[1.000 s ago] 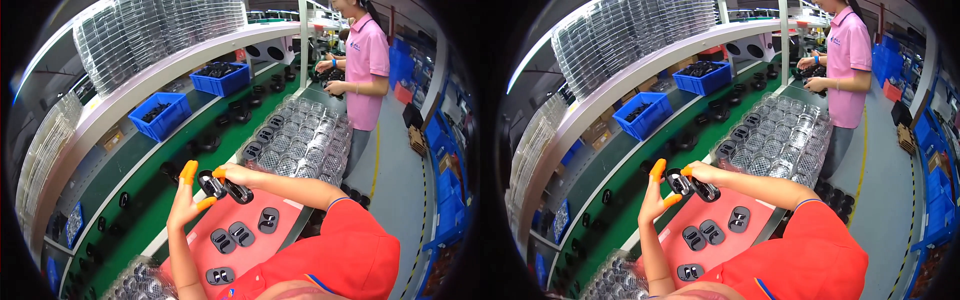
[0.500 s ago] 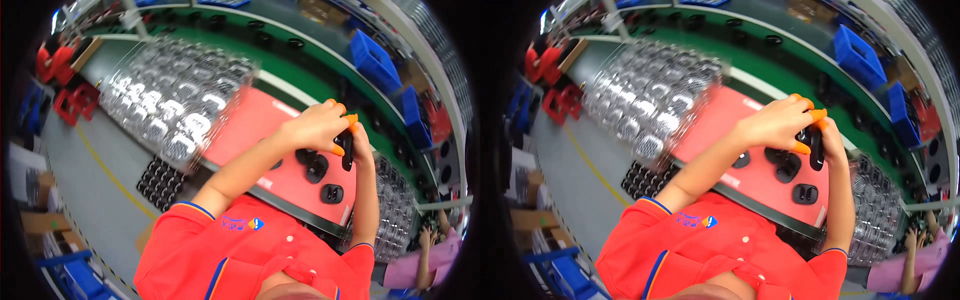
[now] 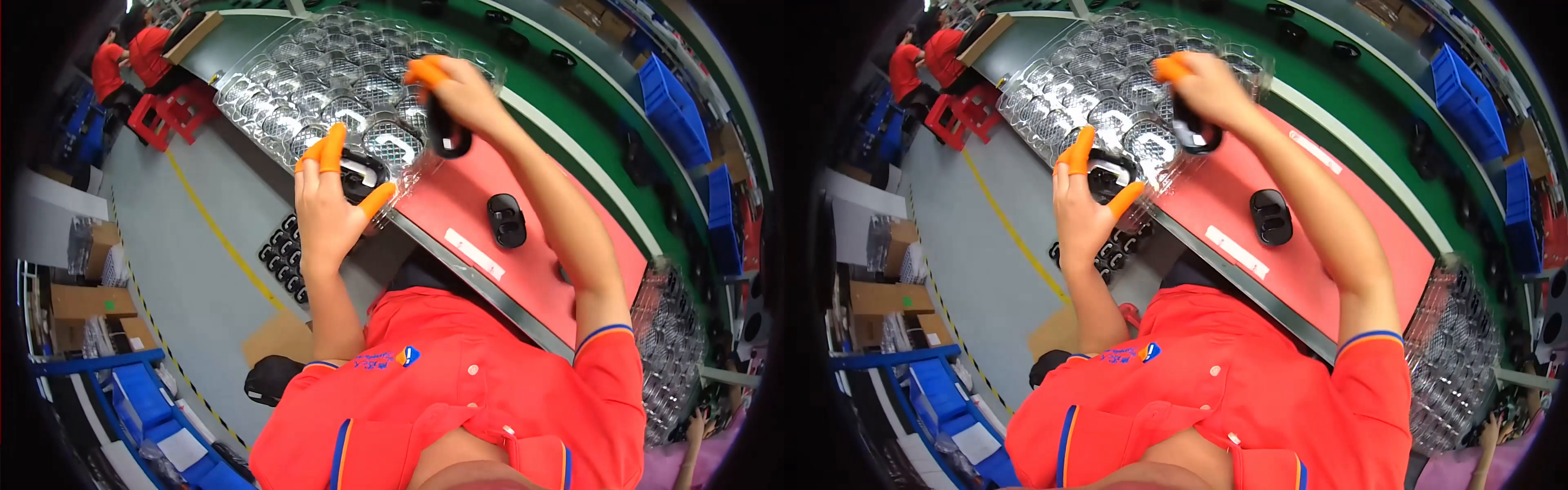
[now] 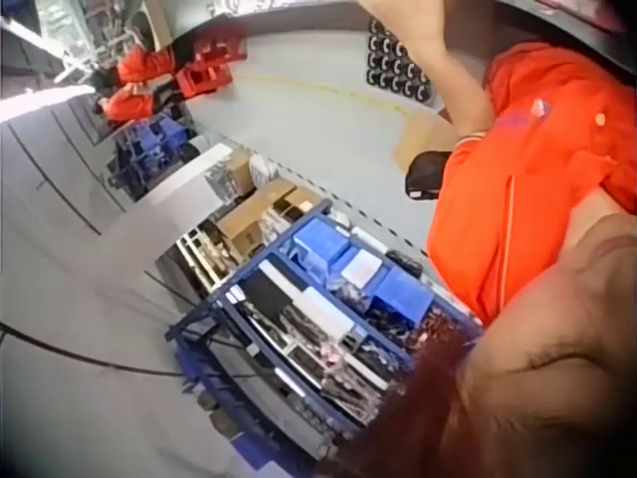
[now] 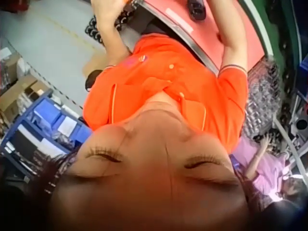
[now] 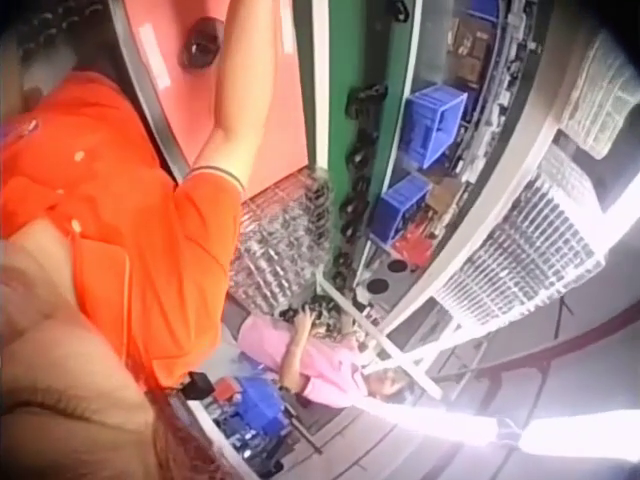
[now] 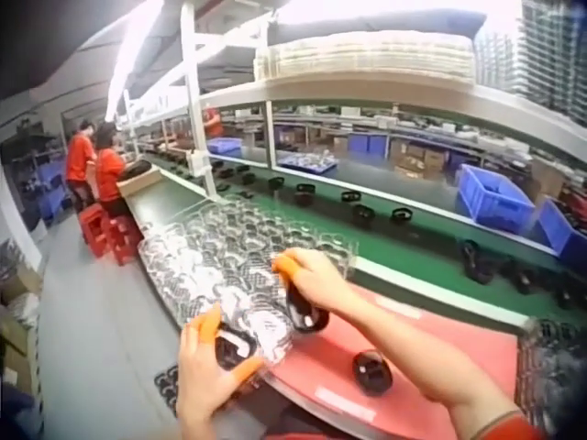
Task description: The person assembles small plastic components by hand at a factory workstation, taking them from containers and placing them on a conveyor belt or in a tray.
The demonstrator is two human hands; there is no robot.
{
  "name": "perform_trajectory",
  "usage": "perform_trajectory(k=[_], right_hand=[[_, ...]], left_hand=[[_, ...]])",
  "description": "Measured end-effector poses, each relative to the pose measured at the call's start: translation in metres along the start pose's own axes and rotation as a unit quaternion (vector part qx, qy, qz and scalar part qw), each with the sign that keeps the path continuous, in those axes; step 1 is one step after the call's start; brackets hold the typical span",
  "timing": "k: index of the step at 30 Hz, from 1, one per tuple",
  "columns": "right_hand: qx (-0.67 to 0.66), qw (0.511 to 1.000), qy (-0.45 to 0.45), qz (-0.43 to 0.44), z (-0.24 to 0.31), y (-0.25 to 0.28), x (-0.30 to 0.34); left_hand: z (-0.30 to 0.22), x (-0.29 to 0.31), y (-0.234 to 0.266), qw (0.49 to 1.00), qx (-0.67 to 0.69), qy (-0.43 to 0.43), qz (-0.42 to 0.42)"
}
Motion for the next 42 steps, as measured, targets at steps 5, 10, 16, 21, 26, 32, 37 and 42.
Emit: perform_trajectory(k=[5, 10, 16, 21, 26, 32, 37, 42], right_hand=[[0.196, 0.959, 0.181, 0.098, 0.015, -0.088, -0.015], [0.25, 0.87, 0.411, 0.105, 0.038, -0.093, 0.017], [0.335, 0.9, 0.259, 0.108, 0.042, 0.021, 0.081], [0.418, 0.904, -0.049, 0.071, 0.01, 0.139, 0.186], [0.436, 0.865, -0.232, 0.088, 0.012, 0.149, 0.313], [0.429, 0.849, -0.3, 0.077, 0.003, 0.113, 0.386], [0.463, 0.854, -0.211, 0.106, -0.005, 0.118, 0.369], [0.438, 0.875, -0.187, 0.092, -0.011, 0.146, 0.344]], left_hand=[[0.004, 0.007, -0.03, 0.997, -0.046, -0.058, 0.037], [0.016, 0.017, -0.038, 0.993, -0.085, -0.045, 0.07], [-0.012, 0.02, -0.008, 0.992, -0.11, -0.057, 0.0], [-0.121, 0.037, -0.036, 0.937, 0.216, -0.247, 0.12], [-0.174, 0.064, -0.113, 0.907, 0.088, -0.349, 0.219], [-0.208, 0.061, -0.155, 0.866, 0.067, -0.424, 0.258], [-0.222, 0.042, -0.177, 0.855, 0.06, -0.433, 0.278], [-0.238, 0.035, -0.2, 0.846, 0.038, -0.433, 0.309]])
Point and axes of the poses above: each hand's wrist, its own x-axis away from the middle knuckle, its own y-axis out of the back of the hand, z = x × y, the point moved 9 cm from there along -x, towards the middle knuckle, and after that the axes turned 15 degrees about -x, right-handed, at the moved point
